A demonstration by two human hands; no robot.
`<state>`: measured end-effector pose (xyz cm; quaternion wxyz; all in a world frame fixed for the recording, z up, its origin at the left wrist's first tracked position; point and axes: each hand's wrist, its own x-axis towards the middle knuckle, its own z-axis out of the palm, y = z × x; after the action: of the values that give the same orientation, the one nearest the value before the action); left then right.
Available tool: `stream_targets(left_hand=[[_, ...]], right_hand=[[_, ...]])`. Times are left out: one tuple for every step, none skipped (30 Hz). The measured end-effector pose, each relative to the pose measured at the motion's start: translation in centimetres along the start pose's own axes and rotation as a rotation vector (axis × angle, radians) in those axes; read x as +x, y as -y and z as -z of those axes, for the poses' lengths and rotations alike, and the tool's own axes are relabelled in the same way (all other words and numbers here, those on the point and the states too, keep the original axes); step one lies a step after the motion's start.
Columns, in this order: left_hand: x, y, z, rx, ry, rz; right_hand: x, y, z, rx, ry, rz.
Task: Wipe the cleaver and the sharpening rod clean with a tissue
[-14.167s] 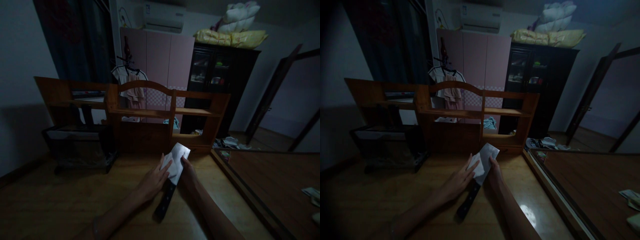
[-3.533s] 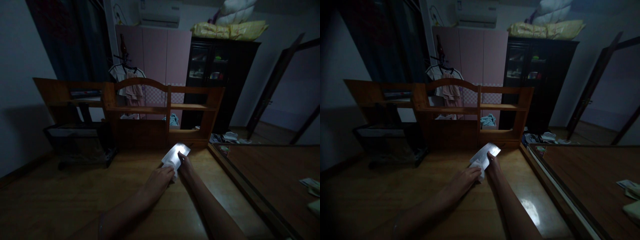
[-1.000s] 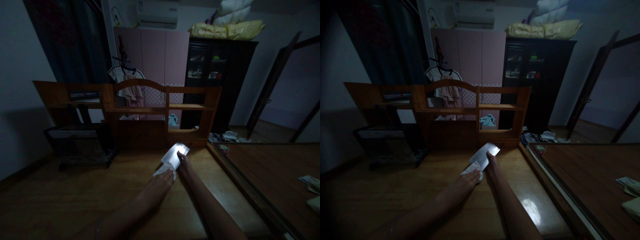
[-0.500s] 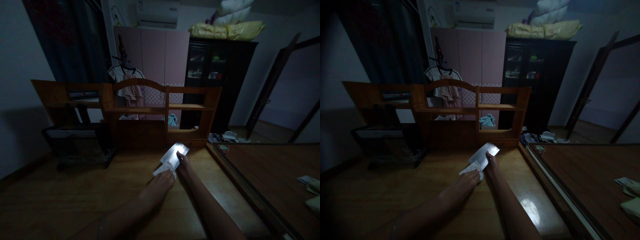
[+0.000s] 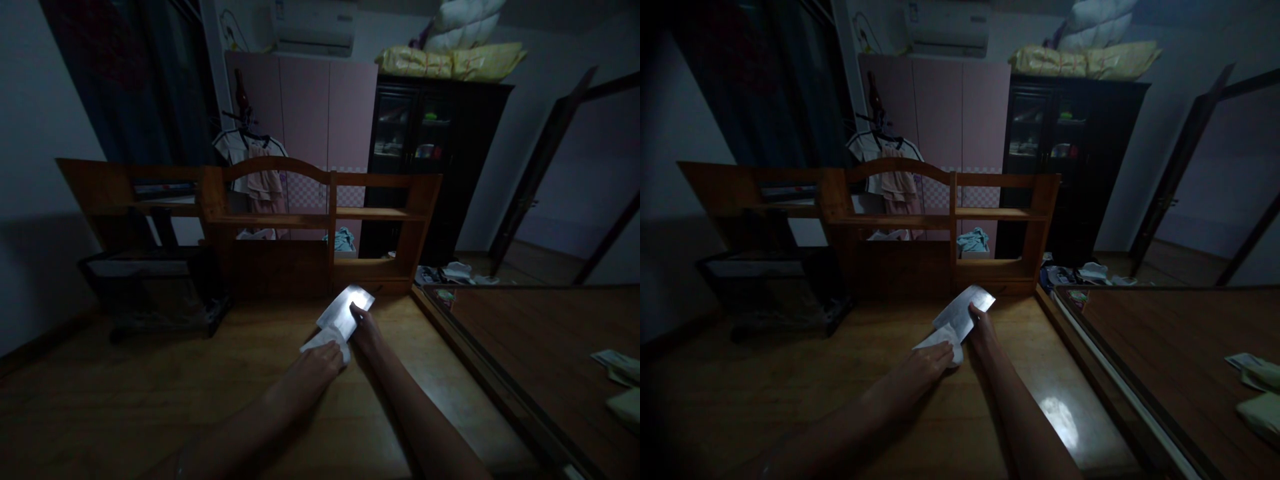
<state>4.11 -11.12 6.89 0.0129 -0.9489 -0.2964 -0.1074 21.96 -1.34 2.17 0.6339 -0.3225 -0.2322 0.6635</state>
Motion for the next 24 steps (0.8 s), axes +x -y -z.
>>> stream_targets(left_hand=[[-0.4,-0.1,0.0,0.012,0.005,-0.008],[-0.8,-0.1,0.0,0.03,0.012,-0.015],[-1.3,-0.1,-0.1,0.054,0.018,-0.027],[-1.7,-0.1,-0.2,0.081,0.024,-0.044],[-2.2,0.0,-0.4,0.107,0.026,-0.061],[-2.7,0.2,-0.6,0.127,0.02,-0.081],[-3.3,0.3,-0.8,0.14,0.01,-0.099],[-3.8,0.5,-0.9,0.144,0.003,-0.115],[-4.2,0.7,-1.0,0.139,-0.003,-0.124],[-4.7,0.7,-1.0,0.129,-0.004,-0.125],[-5.1,0.7,-0.8,0.115,0.002,-0.121],[-5.5,0.6,-0.4,0.098,0.017,-0.112],[-5.8,0.4,0.2,0.078,0.037,-0.098],[-6.1,0.1,0.9,0.056,0.063,-0.079],[-6.3,-0.3,1.8,0.031,0.092,-0.054],[-6.6,-0.6,2.7,0.001,0.123,-0.026],[-6.7,-1.0,3.6,-0.03,0.156,-0.01],[-6.9,-1.4,4.4,-0.051,0.18,0.014],[-7.0,-1.6,5.0,-0.07,0.196,0.038],[-7.1,-1.8,5.4,-0.095,0.202,0.054],[-7.0,-1.9,5.6,-0.118,0.2,0.064],[-7.0,-1.8,5.6,-0.138,0.191,0.066],[-6.9,-1.8,5.4,-0.153,0.18,0.061],[-6.8,-1.6,5.1,-0.16,0.172,0.049]], right_hand=[[-0.1,0.0,-0.1,0.002,0.0,-0.019],[-0.2,0.1,-0.1,0.004,0.001,-0.041],[-0.3,0.1,-0.2,0.005,0.002,-0.059],[-0.4,0.2,-0.3,0.006,0.002,-0.057],[-0.6,0.2,-0.3,0.009,0.006,-0.058],[-0.6,0.2,-0.3,0.016,0.01,-0.058],[-0.7,0.2,-0.4,0.026,0.011,-0.057],[-0.8,0.1,-0.4,0.037,0.007,-0.056],[-0.8,0.1,-0.4,0.048,0.0,-0.055],[-0.7,0.2,-0.4,0.055,-0.011,-0.054],[-0.7,0.2,-0.5,0.058,-0.024,-0.054],[-0.6,0.2,-0.5,0.058,-0.034,-0.055],[-0.6,0.2,-0.5,0.058,-0.039,-0.055],[-0.5,0.3,-0.5,0.058,-0.04,-0.053],[-0.4,0.3,-0.5,0.06,-0.041,-0.049],[-0.4,0.3,-0.4,0.063,-0.041,-0.045],[-0.4,0.3,-0.4,0.066,-0.041,-0.041],[-0.4,0.3,-0.4,0.069,-0.041,-0.037],[-0.4,0.3,-0.4,0.07,-0.043,-0.034],[-0.4,0.3,-0.4,0.071,-0.047,-0.033],[-0.4,0.3,-0.4,0.071,-0.051,-0.032],[-0.4,0.3,-0.3,0.071,-0.054,-0.031],[-0.4,0.3,-0.3,0.071,-0.058,-0.031],[-0.4,0.3,-0.3,0.071,-0.06,-0.03]])
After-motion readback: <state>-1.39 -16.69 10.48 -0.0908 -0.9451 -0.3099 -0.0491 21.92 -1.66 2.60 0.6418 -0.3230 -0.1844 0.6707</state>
